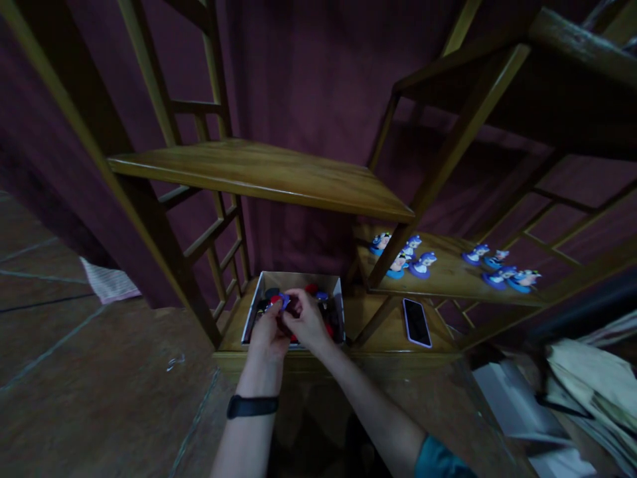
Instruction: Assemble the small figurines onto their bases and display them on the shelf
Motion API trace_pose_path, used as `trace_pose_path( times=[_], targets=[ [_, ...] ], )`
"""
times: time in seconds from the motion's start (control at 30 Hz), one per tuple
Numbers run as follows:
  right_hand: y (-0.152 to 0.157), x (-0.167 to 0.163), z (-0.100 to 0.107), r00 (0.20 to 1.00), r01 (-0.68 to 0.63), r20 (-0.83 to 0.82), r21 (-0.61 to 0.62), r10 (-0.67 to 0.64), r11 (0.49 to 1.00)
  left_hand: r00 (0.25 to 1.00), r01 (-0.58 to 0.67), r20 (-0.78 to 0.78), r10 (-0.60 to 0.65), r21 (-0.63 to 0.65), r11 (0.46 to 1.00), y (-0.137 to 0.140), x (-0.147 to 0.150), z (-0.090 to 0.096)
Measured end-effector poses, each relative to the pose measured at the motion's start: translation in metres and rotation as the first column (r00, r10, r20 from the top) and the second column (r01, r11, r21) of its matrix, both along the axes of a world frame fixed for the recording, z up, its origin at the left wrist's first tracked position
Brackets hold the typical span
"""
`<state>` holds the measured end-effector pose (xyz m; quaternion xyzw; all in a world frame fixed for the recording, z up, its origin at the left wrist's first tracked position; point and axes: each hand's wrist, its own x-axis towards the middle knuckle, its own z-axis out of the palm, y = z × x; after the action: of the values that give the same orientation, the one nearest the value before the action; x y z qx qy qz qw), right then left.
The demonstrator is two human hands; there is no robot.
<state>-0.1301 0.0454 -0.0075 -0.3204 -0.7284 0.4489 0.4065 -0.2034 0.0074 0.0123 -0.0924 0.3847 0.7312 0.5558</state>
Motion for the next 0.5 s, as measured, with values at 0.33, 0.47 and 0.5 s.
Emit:
trace_pose_path(
  times=[0.33, 0.47, 0.5],
  targets=[
    [0.102, 0.022, -0.051, 0.818, 0.330, 0.497, 0.003, -0.288, 0.944, 0.963, -0.263, 0.057, 0.262, 0.011, 0.965, -0.003, -0.012, 0.007],
    [0.115, 0.021, -0.069, 0.755, 0.296, 0.604, 0.036, -0.257, 0.955, 0.956, -0.290, 0.053, 0.289, 0.014, 0.957, -0.003, -0.012, 0.010],
    [0.114, 0.020, -0.072, 0.739, 0.288, 0.625, 0.041, -0.250, 0.957, 0.954, -0.295, 0.059, 0.294, 0.007, 0.956, -0.003, -0.012, 0.011]
  ],
)
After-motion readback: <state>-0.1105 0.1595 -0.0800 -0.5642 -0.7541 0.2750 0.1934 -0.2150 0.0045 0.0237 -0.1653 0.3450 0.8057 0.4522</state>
